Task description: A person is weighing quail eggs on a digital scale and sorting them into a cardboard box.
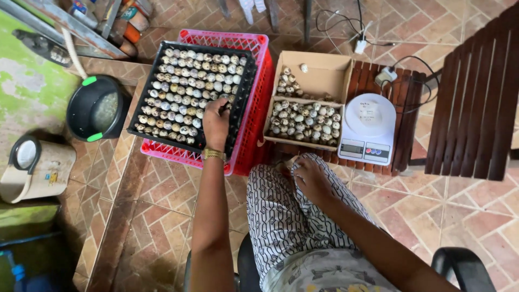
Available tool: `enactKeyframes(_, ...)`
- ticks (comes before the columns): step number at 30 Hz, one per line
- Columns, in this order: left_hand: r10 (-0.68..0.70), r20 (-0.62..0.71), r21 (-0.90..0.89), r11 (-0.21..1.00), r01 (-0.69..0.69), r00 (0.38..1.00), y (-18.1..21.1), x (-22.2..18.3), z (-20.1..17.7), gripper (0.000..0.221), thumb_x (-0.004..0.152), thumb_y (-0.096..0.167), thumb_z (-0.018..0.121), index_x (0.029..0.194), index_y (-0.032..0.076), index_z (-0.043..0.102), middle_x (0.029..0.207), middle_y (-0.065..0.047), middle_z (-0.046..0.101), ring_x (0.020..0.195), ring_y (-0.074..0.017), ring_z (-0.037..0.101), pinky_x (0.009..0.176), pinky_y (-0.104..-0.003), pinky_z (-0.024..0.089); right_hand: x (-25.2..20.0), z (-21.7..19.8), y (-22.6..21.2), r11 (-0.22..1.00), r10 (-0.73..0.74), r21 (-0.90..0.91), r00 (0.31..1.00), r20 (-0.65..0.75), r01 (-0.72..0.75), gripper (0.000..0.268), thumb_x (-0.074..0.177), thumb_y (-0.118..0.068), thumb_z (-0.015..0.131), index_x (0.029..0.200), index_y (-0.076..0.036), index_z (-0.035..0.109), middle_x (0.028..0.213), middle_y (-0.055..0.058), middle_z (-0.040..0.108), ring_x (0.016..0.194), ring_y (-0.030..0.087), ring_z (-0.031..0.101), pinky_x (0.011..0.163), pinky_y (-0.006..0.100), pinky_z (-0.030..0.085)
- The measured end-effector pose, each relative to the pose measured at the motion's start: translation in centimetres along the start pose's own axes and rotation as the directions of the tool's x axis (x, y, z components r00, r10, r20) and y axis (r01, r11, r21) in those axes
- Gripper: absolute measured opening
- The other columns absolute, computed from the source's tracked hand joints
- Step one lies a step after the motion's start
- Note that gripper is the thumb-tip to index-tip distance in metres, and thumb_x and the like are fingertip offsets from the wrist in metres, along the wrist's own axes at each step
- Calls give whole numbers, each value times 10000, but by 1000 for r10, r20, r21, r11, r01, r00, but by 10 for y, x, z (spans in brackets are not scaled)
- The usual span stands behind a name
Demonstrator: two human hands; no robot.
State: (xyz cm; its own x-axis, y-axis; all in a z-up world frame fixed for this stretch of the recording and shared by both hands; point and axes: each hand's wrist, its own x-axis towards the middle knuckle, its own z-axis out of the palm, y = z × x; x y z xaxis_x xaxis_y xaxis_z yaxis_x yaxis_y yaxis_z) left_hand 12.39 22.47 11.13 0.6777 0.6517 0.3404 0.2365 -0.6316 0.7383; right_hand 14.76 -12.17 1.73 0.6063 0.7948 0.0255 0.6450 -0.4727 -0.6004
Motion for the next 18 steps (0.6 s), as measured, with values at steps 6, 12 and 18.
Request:
enactKeyframes(6, -27, 127, -45, 998, 33, 992, 7, 13, -7, 351, 875, -137, 681, 1207, -26, 650, 1064, -230, 642, 1044, -432, 664, 862, -533, 581, 8, 6, 6, 999, -17, -45, 999, 32, 18, 169, 1023, -258, 581, 966, -131, 677, 1238, 8, 529, 1191, 245, 549, 908, 415, 443)
enactKeyframes(12, -37, 235, -8, 999, 40, 971, 17, 15, -13, 408, 883, -134, 669, 1269, -14, 612, 1088, -239, 639, 1092, -416, 644, 897, -531, 575, 8, 6, 8, 998, -16, -65, 999, 32, 18, 163, 1026, -282, 590, 966, -151, 666, 1218, -11, 522, 1178, 213, 532, 890, 387, 436)
enactKeyframes(18, -90, 299, 32, 996, 84, 950, 21, 12, -17, 506, 925, -137, 629, 1396, 26, 545, 1167, -217, 620, 1166, -393, 614, 945, -520, 575, 7, 6, 7, 998, -31, -61, 999, 30, 33, 161, 1021, -266, 591, 983, -137, 679, 1207, 9, 541, 1158, 212, 541, 885, 383, 426)
